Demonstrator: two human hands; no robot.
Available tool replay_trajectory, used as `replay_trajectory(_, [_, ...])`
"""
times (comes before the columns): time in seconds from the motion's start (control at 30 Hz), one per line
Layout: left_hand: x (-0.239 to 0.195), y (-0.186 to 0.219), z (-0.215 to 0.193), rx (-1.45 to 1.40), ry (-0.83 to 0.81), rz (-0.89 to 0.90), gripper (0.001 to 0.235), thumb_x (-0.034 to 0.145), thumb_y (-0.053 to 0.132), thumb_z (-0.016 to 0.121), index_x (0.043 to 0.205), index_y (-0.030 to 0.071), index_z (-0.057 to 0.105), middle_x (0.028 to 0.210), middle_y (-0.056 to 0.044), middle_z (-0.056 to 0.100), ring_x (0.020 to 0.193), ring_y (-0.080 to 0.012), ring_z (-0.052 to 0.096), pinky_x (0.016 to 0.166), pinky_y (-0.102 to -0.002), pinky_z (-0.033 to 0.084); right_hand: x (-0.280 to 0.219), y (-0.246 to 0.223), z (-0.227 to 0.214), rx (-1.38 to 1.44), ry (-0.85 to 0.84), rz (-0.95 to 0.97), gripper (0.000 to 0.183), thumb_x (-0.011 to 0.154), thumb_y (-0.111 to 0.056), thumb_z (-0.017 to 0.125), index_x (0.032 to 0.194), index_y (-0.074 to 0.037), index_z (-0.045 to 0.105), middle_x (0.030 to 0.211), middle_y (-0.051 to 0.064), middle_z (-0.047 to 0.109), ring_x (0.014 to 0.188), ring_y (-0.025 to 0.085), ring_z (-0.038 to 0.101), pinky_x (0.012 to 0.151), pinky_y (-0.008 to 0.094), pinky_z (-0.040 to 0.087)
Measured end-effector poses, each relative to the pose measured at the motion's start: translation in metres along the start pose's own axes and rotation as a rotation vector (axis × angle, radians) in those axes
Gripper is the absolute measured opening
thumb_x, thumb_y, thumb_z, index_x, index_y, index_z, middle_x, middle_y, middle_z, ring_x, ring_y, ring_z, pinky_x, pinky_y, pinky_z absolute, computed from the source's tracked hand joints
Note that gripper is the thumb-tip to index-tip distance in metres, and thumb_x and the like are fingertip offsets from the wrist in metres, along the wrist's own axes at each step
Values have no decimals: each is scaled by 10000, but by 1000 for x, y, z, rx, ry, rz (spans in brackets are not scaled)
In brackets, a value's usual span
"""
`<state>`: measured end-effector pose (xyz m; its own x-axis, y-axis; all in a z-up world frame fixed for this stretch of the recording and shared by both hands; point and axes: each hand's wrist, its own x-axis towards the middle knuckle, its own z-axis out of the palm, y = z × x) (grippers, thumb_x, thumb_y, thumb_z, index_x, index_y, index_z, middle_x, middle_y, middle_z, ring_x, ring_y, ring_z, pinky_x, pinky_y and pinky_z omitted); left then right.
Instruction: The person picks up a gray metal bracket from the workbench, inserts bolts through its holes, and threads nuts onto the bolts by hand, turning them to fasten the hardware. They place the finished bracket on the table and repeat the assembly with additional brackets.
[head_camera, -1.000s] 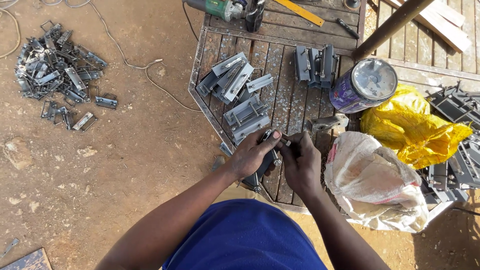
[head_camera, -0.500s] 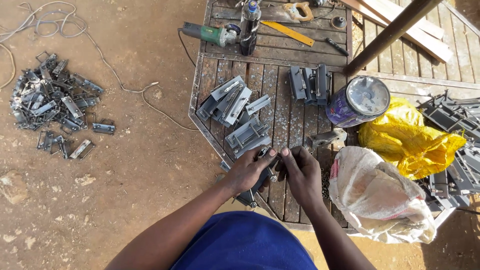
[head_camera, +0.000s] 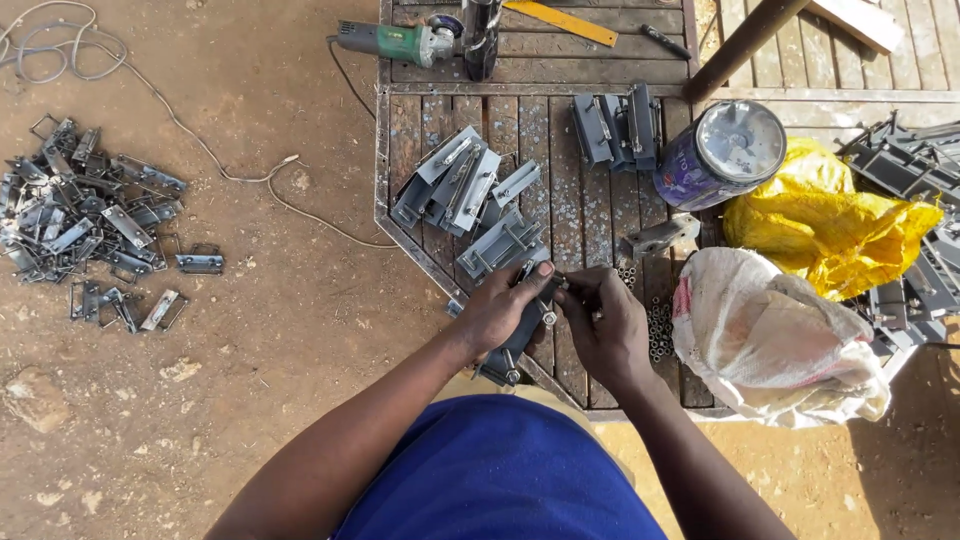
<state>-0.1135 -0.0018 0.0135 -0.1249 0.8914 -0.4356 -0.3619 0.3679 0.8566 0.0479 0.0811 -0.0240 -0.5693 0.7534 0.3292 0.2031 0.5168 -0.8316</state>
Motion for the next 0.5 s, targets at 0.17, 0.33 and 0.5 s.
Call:
replay_trajectory(0.17, [8,1,-7,-6,-22,47,522,1068,477,520,1182,-19,638,740,-245,688,652,-286,740,536,-404,676,5,-6,20,367,-16,590,334,1104,-299,513,898,-55,612,620,73,568,471,196,571,434,295,423])
replay_trajectory(0.33, [34,-21,-19,74,-75,88,491,1085,463,485,1200,6,622,741,-219,689,674,-261,736,557,-386,672,1,-16,15,133,-40,485,348,1089,-341,543,1104,0,611,718,178,654,595,287,635,543,411,469])
replay_trajectory(0.5, [45,-45,-26,189,-118,151,450,1110,443,431,1227,42,599,742,-180,691,707,-224,731,588,-360,666,9,-22,17,576,-51,950,599,1109,-472,430,694,-51,524,532,-3,415,427,118,433,324,220,329])
